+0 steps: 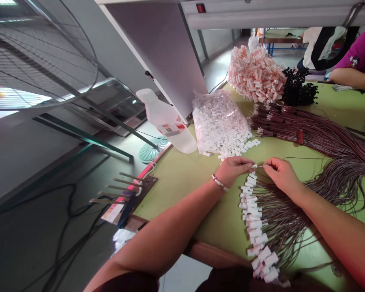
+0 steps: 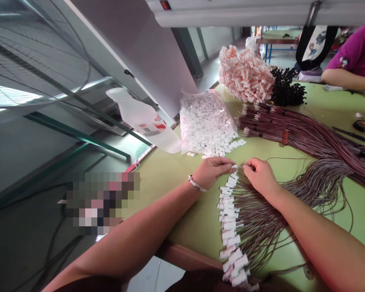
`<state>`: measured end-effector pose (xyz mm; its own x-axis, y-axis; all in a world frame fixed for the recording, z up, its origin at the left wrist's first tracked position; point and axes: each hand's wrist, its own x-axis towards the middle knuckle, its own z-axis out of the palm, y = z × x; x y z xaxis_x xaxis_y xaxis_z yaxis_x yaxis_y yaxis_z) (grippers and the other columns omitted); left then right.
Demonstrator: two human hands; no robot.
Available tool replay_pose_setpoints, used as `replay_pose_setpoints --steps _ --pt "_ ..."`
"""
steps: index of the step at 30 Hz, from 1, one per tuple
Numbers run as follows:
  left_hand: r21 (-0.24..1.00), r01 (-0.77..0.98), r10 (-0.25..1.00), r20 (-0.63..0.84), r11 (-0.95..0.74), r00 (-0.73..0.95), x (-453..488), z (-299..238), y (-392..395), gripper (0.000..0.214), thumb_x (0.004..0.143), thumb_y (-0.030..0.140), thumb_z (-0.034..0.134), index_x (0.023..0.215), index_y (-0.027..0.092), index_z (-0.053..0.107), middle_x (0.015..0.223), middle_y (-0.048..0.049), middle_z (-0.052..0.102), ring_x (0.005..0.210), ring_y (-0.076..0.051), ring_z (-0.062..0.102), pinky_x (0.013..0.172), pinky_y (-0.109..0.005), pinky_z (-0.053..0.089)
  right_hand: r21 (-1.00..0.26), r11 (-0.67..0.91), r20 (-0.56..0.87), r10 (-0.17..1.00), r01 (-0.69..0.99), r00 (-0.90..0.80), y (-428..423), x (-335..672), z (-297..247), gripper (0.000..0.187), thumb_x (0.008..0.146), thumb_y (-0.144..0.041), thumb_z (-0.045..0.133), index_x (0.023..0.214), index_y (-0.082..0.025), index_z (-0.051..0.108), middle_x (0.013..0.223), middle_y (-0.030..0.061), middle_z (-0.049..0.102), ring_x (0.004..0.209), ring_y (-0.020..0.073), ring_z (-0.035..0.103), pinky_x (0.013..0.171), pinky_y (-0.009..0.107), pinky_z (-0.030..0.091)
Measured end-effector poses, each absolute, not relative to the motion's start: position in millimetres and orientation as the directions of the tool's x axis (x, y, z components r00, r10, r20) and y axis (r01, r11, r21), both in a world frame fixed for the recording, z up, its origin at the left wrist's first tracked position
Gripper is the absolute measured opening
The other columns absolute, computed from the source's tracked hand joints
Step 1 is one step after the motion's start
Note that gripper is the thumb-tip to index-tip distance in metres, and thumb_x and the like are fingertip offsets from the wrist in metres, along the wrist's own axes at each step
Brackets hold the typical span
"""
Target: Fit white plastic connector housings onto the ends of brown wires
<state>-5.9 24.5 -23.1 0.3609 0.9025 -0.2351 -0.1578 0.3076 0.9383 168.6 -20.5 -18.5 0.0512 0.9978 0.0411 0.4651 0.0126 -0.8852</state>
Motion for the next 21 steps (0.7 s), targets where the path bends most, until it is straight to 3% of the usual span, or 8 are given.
replay_pose_setpoints --steps 7,14,21 --pt "0.991 0.073 0.957 0.090 -0.114 0.275 0.3 -27.4 20.7 0.004 0.062 0.018 0.073 0.066 0.016 0.071 0.069 -0.0037 0.067 0.067 -0.014 0.060 0.066 -0.025 0.049 -0.879 -0.027 -0.012 0.999 0.476 0.035 -17.8 164.2 -20.8 0.019 0.074 -0.032 0.051 0.065 -0.017 0.058 0.056 -0.0020 0.054 0.053 0.0111 0.044 0.052 0.023 0.036" --pt "0.960 0.161 0.943 0.177 -0.228 0.282 5.1 -28.8 15.4 0.003 0.066 0.016 0.068 0.066 0.017 0.070 0.069 -0.0032 0.065 0.066 -0.014 0.059 0.064 -0.025 0.047 -0.859 -0.003 0.014 0.999 0.511 0.029 -19.7 163.8 -20.0 0.016 0.073 -0.030 0.052 0.066 -0.017 0.058 0.058 -0.0015 0.058 0.054 0.0111 0.048 0.055 0.023 0.038" --pt "0.988 0.101 0.961 0.083 -0.113 0.262 2.6 -32.3 18.3 0.004 0.063 0.018 0.070 0.067 0.016 0.069 0.067 -0.0029 0.066 0.065 -0.013 0.059 0.063 -0.025 0.049 -0.863 -0.011 -0.024 1.000 0.505 -0.019 -17.9 168.7 -22.3 0.017 0.073 -0.028 0.053 0.064 -0.016 0.062 0.056 -0.0013 0.059 0.052 0.0105 0.048 0.052 0.022 0.037"
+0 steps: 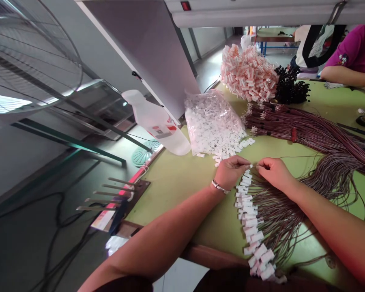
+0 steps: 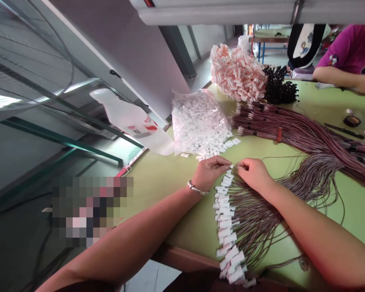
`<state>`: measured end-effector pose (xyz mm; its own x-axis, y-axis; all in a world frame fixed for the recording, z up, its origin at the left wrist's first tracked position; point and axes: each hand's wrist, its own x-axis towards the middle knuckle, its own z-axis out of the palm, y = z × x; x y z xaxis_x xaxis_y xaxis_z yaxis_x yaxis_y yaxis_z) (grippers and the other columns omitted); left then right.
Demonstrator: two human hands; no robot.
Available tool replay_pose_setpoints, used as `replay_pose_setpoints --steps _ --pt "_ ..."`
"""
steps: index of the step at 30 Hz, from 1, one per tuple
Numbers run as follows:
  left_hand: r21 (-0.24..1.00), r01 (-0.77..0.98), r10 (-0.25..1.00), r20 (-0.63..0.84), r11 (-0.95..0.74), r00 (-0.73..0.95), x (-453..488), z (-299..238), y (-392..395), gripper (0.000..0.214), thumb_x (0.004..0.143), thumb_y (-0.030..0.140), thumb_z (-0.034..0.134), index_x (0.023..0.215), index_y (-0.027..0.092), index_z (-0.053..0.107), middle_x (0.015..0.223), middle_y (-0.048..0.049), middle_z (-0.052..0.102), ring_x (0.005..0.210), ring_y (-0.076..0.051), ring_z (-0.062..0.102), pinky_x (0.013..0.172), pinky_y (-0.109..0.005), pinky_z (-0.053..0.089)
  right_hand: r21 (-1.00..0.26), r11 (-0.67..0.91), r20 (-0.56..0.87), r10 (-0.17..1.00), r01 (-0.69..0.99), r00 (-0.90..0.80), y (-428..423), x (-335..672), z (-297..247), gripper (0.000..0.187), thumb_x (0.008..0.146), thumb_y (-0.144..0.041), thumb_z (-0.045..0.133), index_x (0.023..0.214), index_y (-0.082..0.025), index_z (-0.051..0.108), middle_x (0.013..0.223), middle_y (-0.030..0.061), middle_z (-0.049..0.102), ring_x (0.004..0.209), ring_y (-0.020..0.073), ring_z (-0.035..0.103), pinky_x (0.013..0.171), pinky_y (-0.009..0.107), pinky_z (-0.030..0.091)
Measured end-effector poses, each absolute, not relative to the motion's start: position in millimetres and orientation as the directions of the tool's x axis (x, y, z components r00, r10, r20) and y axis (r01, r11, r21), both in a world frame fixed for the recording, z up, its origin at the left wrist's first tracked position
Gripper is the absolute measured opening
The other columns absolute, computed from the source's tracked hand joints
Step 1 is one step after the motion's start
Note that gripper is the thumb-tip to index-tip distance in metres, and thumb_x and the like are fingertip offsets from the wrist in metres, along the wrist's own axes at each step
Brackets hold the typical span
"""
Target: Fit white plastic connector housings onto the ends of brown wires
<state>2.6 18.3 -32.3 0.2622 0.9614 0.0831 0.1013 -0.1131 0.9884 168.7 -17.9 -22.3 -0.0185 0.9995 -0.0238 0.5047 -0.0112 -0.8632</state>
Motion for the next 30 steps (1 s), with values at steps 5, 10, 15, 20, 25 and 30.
replay_pose_setpoints --steps 5,10,15,20,25,30 --pt "0.983 0.140 0.956 0.073 -0.117 0.285 2.4 -33.8 17.7 0.005 0.063 0.020 0.070 0.066 0.016 0.070 0.067 -0.0036 0.066 0.064 -0.014 0.060 0.063 -0.026 0.049 -0.819 0.055 0.018 0.997 0.571 -0.070 -20.5 165.8 -19.7 0.020 0.077 -0.027 0.050 0.064 -0.017 0.062 0.055 -0.0017 0.059 0.052 0.0102 0.048 0.053 0.022 0.036" --pt "0.995 0.081 0.964 0.035 -0.058 0.264 3.1 -33.6 17.6 0.009 0.061 0.021 0.072 0.067 0.015 0.070 0.067 -0.0039 0.068 0.064 -0.014 0.061 0.063 -0.026 0.050 -0.854 -0.032 -0.057 0.998 0.519 -0.032 -20.4 165.4 -21.1 0.016 0.075 -0.026 0.051 0.064 -0.017 0.059 0.054 -0.0016 0.059 0.047 0.0095 0.048 0.051 0.022 0.037" --pt "0.995 0.088 0.963 0.031 -0.057 0.268 1.7 -33.8 18.2 0.010 0.061 0.022 0.072 0.067 0.015 0.069 0.065 -0.0035 0.068 0.063 -0.014 0.061 0.062 -0.026 0.051 -0.878 -0.076 -0.097 0.995 0.473 -0.019 -21.1 166.8 -20.8 0.017 0.073 -0.025 0.049 0.061 -0.017 0.057 0.051 -0.0021 0.057 0.043 0.0090 0.046 0.047 0.022 0.036" --pt "0.976 0.154 0.953 0.107 -0.156 0.285 2.8 -32.8 17.0 0.003 0.064 0.017 0.069 0.066 0.016 0.070 0.068 -0.0033 0.067 0.065 -0.014 0.061 0.063 -0.025 0.050 -0.784 0.017 -0.019 0.999 0.620 -0.051 -21.8 164.4 -16.8 0.019 0.077 -0.023 0.049 0.059 -0.018 0.055 0.050 -0.0020 0.058 0.047 0.0099 0.047 0.053 0.022 0.036" --pt "0.933 0.247 0.940 0.190 -0.263 0.282 6.2 -33.7 13.1 0.006 0.067 0.014 0.065 0.066 0.018 0.070 0.068 -0.0023 0.066 0.066 -0.013 0.061 0.063 -0.025 0.050 -0.738 0.047 0.007 0.998 0.673 -0.063 -21.5 161.4 -16.2 0.020 0.079 -0.021 0.050 0.061 -0.018 0.056 0.051 -0.0015 0.058 0.049 0.0111 0.049 0.055 0.023 0.036" --pt "0.914 0.270 0.929 0.220 -0.304 0.299 5.9 -35.1 12.1 0.009 0.068 0.013 0.064 0.066 0.018 0.070 0.068 -0.0021 0.065 0.064 -0.013 0.060 0.061 -0.024 0.049 -0.783 0.035 -0.035 0.994 0.621 -0.100 -22.4 163.9 -17.8 0.021 0.080 -0.023 0.051 0.059 -0.018 0.054 0.051 -0.0012 0.059 0.048 0.0105 0.050 0.053 0.022 0.038"
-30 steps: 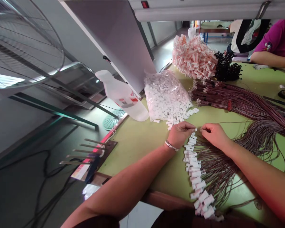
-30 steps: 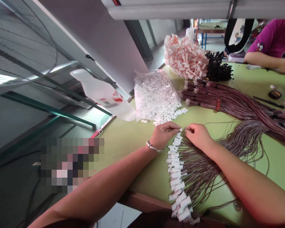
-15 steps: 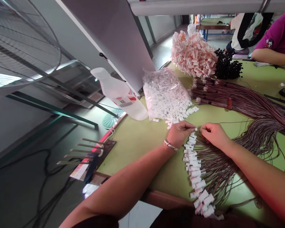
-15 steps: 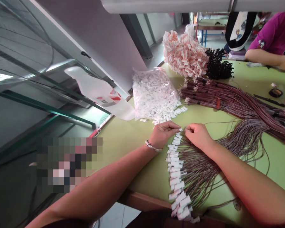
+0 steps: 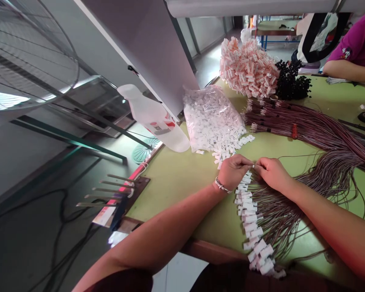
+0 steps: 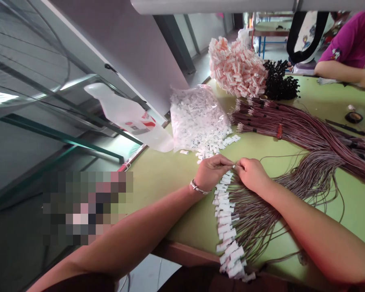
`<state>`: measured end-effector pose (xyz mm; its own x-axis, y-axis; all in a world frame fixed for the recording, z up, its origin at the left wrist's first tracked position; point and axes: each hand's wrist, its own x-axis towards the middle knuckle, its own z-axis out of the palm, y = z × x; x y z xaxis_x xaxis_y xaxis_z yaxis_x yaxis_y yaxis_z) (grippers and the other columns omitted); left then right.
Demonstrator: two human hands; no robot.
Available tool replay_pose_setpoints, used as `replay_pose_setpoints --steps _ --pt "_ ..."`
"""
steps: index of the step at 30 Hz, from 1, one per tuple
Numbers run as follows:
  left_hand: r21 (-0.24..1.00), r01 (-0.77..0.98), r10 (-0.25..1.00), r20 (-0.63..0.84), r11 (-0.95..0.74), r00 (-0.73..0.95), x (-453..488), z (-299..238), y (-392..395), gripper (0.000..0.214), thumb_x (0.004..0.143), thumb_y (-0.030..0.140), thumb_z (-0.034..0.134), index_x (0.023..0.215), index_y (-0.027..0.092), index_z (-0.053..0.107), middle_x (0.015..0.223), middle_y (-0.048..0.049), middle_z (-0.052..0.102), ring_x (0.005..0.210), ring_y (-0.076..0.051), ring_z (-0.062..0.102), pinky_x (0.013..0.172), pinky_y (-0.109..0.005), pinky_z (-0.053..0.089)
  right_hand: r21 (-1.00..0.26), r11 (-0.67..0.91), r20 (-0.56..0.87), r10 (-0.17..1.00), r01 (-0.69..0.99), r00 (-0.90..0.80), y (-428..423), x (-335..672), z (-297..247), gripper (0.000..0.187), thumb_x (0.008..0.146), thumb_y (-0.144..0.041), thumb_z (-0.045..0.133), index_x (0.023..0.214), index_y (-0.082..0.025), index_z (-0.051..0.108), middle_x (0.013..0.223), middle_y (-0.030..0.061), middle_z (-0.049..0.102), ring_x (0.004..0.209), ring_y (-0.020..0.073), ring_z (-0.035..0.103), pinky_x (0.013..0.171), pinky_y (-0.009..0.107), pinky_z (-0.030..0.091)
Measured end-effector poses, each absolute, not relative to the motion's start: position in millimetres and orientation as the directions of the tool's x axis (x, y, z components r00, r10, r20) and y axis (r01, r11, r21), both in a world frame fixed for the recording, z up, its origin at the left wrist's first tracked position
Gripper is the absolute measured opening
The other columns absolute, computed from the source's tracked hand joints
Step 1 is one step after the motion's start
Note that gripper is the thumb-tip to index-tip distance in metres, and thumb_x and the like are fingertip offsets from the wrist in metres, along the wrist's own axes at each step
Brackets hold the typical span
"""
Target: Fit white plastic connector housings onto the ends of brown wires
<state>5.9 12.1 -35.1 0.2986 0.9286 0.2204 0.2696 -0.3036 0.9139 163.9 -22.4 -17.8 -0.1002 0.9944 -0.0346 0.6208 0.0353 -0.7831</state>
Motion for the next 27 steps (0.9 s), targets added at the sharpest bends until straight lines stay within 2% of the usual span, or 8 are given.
replay_pose_setpoints --steps 3,6,11,17,20,22,24,27 --pt "0.916 0.258 0.926 0.223 -0.306 0.305 3.9 -35.7 14.0 0.007 0.068 0.014 0.065 0.066 0.018 0.070 0.067 -0.0019 0.065 0.064 -0.013 0.060 0.061 -0.024 0.049 -0.863 -0.105 -0.176 0.979 0.494 -0.100 -20.9 165.7 -20.1 0.019 0.079 -0.027 0.051 0.063 -0.018 0.055 0.053 -0.0018 0.060 0.043 0.0092 0.049 0.046 0.021 0.038" --pt "0.939 0.236 0.937 0.176 -0.252 0.302 2.0 -36.3 16.1 0.004 0.066 0.016 0.066 0.065 0.017 0.070 0.066 -0.0022 0.064 0.063 -0.013 0.059 0.060 -0.024 0.048 -0.878 -0.214 -0.273 0.959 0.429 -0.081 -18.7 166.7 -21.1 0.017 0.078 -0.029 0.052 0.066 -0.018 0.057 0.054 -0.0018 0.061 0.040 0.0083 0.047 0.041 0.020 0.037" --pt "0.971 0.191 0.951 0.081 -0.143 0.297 1.0 -36.7 17.9 0.004 0.064 0.020 0.068 0.066 0.016 0.069 0.065 -0.0028 0.065 0.062 -0.013 0.058 0.060 -0.025 0.048 -0.832 -0.017 -0.096 0.989 0.554 -0.114 -17.7 169.2 -17.8 0.018 0.076 -0.026 0.052 0.062 -0.016 0.057 0.050 -0.0033 0.056 0.046 0.0085 0.046 0.049 0.020 0.036" --pt "0.977 0.192 0.946 0.031 -0.097 0.322 -0.3 -31.2 20.3 0.011 0.062 0.026 0.068 0.067 0.015 0.067 0.064 -0.0033 0.065 0.062 -0.015 0.058 0.061 -0.027 0.048 -0.806 0.025 -0.055 0.992 0.591 -0.118 -15.5 169.4 -21.4 0.017 0.077 -0.024 0.051 0.064 -0.016 0.059 0.054 -0.0027 0.056 0.053 0.0101 0.048 0.055 0.022 0.037" --pt "0.915 0.349 0.921 0.055 -0.201 0.385 -3.7 -20.2 17.6 0.013 0.065 0.030 0.066 0.068 0.017 0.068 0.068 -0.0040 0.066 0.068 -0.017 0.060 0.067 -0.029 0.049 -0.746 0.113 0.040 0.991 0.657 -0.125 -18.0 168.0 -13.6 0.015 0.080 -0.021 0.050 0.073 -0.016 0.062 0.068 0.0013 0.063 0.064 0.0125 0.054 0.063 0.025 0.041" --pt "0.839 0.455 0.894 0.078 -0.298 0.442 -7.1 -13.2 17.6 0.015 0.069 0.031 0.061 0.073 0.020 0.069 0.075 -0.0040 0.067 0.072 -0.019 0.060 0.072 -0.030 0.048 -0.681 0.221 0.190 0.974 0.698 -0.123 -19.2 170.0 1.2 0.013 0.082 -0.021 0.051 0.085 -0.016 0.063 0.084 0.0052 0.065 0.079 0.0148 0.057 0.075 0.028 0.043" --pt "0.779 0.484 0.839 0.096 -0.399 0.536 -9.2 -7.4 18.8 0.018 0.072 0.031 0.055 0.075 0.021 0.069 0.082 -0.0048 0.068 0.077 -0.020 0.061 0.076 -0.031 0.048 -0.628 0.331 0.345 0.930 0.704 -0.130 -21.5 176.0 24.7 0.016 0.084 -0.023 0.051 0.093 -0.015 0.062 0.097 0.0079 0.063 0.093 0.0165 0.055 0.085 0.030 0.042" --pt "0.683 0.532 0.757 0.047 -0.500 0.652 -6.8 4.1 14.8 0.030 0.075 0.039 0.048 0.084 0.021 0.071 0.091 -0.0069 0.069 0.085 -0.022 0.061 0.081 -0.031 0.047 -0.685 0.338 0.424 0.905 0.646 -0.023 -32.0 193.0 71.3 0.019 0.088 -0.026 0.045 0.095 -0.018 0.060 0.096 0.0037 0.062 0.090 0.0131 0.057 0.080 0.028 0.045"
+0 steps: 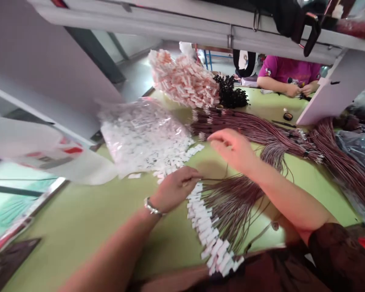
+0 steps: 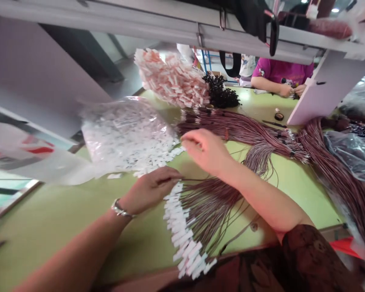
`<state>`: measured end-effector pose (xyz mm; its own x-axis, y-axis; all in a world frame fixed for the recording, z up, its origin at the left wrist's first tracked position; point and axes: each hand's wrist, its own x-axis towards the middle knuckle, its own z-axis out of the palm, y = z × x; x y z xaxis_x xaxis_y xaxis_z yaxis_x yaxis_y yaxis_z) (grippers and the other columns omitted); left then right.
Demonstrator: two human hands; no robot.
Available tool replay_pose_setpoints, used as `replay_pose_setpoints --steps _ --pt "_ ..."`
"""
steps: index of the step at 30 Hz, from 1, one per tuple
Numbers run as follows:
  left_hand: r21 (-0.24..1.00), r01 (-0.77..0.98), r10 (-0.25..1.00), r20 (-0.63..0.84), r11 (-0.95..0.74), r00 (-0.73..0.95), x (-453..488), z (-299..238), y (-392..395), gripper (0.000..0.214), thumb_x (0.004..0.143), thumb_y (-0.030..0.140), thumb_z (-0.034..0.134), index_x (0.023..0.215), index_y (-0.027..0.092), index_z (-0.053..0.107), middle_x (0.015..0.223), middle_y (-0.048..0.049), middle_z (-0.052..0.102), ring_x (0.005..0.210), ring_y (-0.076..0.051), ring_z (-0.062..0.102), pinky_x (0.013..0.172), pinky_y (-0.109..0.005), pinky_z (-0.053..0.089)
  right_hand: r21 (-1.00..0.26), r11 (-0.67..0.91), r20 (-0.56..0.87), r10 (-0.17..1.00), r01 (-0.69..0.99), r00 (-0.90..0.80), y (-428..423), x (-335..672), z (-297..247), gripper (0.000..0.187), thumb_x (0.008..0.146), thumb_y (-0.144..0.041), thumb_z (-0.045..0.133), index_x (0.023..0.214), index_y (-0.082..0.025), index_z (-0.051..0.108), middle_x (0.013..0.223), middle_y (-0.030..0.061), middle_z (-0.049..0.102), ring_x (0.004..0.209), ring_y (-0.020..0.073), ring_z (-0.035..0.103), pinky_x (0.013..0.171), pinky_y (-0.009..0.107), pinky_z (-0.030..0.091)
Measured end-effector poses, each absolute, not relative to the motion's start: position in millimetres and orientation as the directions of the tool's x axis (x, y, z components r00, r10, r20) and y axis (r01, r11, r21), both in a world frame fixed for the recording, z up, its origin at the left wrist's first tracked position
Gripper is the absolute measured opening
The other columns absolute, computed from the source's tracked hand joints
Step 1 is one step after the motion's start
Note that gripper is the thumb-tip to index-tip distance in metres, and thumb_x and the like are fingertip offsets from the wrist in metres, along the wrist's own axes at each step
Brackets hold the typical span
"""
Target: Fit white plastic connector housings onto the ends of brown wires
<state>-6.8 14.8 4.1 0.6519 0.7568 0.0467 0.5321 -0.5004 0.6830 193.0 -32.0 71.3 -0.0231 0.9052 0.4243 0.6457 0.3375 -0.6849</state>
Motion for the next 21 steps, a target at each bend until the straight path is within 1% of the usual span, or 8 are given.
replay_pose_setpoints --steps 4,7,9,12,15,17,19,21 --pt "0.465 0.689 0.713 -0.158 -0.557 0.683 11.7 23.9 2.7 0.053 0.082 0.050 0.035 0.115 0.018 0.062 0.101 -0.0096 0.068 0.091 -0.025 0.061 0.084 -0.034 0.044 -0.738 0.270 0.335 0.942 0.619 -0.011 -52.6 236.4 119.9 0.025 0.090 -0.030 0.042 0.099 -0.016 0.060 0.088 0.0013 0.062 0.081 0.0114 0.058 0.074 0.027 0.046" --pt "0.236 0.716 0.680 -0.224 -0.657 0.698 35.5 32.5 -3.1 0.058 0.082 0.057 0.031 0.094 0.016 0.070 0.095 -0.0134 0.067 0.093 -0.028 0.060 0.081 -0.035 0.043 -0.611 0.247 0.147 0.969 0.752 -0.199 -84.1 269.2 124.9 0.022 0.079 -0.032 0.059 0.093 -0.017 0.065 0.087 0.0015 0.063 0.082 0.0152 0.058 0.077 0.031 0.045" --pt "0.122 0.715 0.683 -0.221 -0.688 0.696 50.6 33.8 -7.1 0.063 0.079 0.063 0.032 0.084 0.014 0.070 0.092 -0.0173 0.066 0.092 -0.031 0.059 0.077 -0.036 0.043 -0.501 0.304 -0.007 0.935 0.810 -0.355 -122.0 279.8 113.7 0.031 0.069 -0.031 0.069 0.099 -0.022 0.066 0.098 0.0030 0.063 0.090 0.0192 0.057 0.083 0.034 0.044" --pt "0.119 0.726 0.688 -0.249 -0.677 0.682 66.1 29.4 -13.2 0.065 0.076 0.065 0.036 0.090 0.010 0.066 0.094 -0.0210 0.066 0.088 -0.033 0.061 0.070 -0.035 0.044 -0.389 0.343 -0.128 0.899 0.855 -0.419 -186.2 276.7 79.1 0.037 0.071 -0.029 0.069 0.107 -0.023 0.063 0.103 0.0058 0.061 0.095 0.0207 0.056 0.083 0.034 0.043" --pt "0.177 0.725 0.674 -0.276 -0.665 0.685 74.7 21.8 -20.2 0.058 0.072 0.064 0.042 0.091 0.013 0.063 0.095 -0.0186 0.067 0.085 -0.031 0.062 0.065 -0.033 0.044 -0.297 0.327 -0.062 0.931 0.897 -0.359 -223.8 265.7 35.7 0.020 0.077 -0.024 0.063 0.095 -0.017 0.064 0.098 0.0088 0.060 0.091 0.0191 0.053 0.079 0.031 0.043" --pt "0.216 0.697 0.641 -0.280 -0.683 0.715 78.7 19.3 -28.4 0.056 0.073 0.066 0.040 0.084 0.016 0.062 0.091 -0.0162 0.068 0.081 -0.028 0.063 0.062 -0.031 0.043 -0.293 0.363 -0.003 0.925 0.885 -0.380 -227.1 260.4 11.0 0.008 0.082 -0.021 0.057 0.083 -0.017 0.063 0.090 0.0069 0.059 0.086 0.0167 0.051 0.077 0.029 0.042" --pt "0.231 0.674 0.618 -0.275 -0.701 0.737 81.6 20.3 -38.6 0.057 0.074 0.067 0.036 0.077 0.016 0.062 0.085 -0.0154 0.068 0.075 -0.027 0.063 0.060 -0.031 0.041 -0.266 0.393 0.102 0.920 0.880 -0.379 -216.2 255.4 -6.2 0.013 0.086 -0.025 0.053 0.082 -0.017 0.062 0.083 0.0061 0.058 0.081 0.0163 0.049 0.073 0.028 0.042" --pt "0.251 0.657 0.597 -0.279 -0.710 0.752 82.0 23.9 -46.7 0.054 0.074 0.065 0.038 0.075 0.016 0.062 0.082 -0.0147 0.068 0.073 -0.027 0.062 0.060 -0.031 0.040 -0.176 0.406 0.225 0.904 0.897 -0.365 -195.8 248.0 -15.2 0.016 0.087 -0.028 0.053 0.082 -0.016 0.062 0.085 0.0075 0.059 0.083 0.0177 0.048 0.074 0.030 0.040"
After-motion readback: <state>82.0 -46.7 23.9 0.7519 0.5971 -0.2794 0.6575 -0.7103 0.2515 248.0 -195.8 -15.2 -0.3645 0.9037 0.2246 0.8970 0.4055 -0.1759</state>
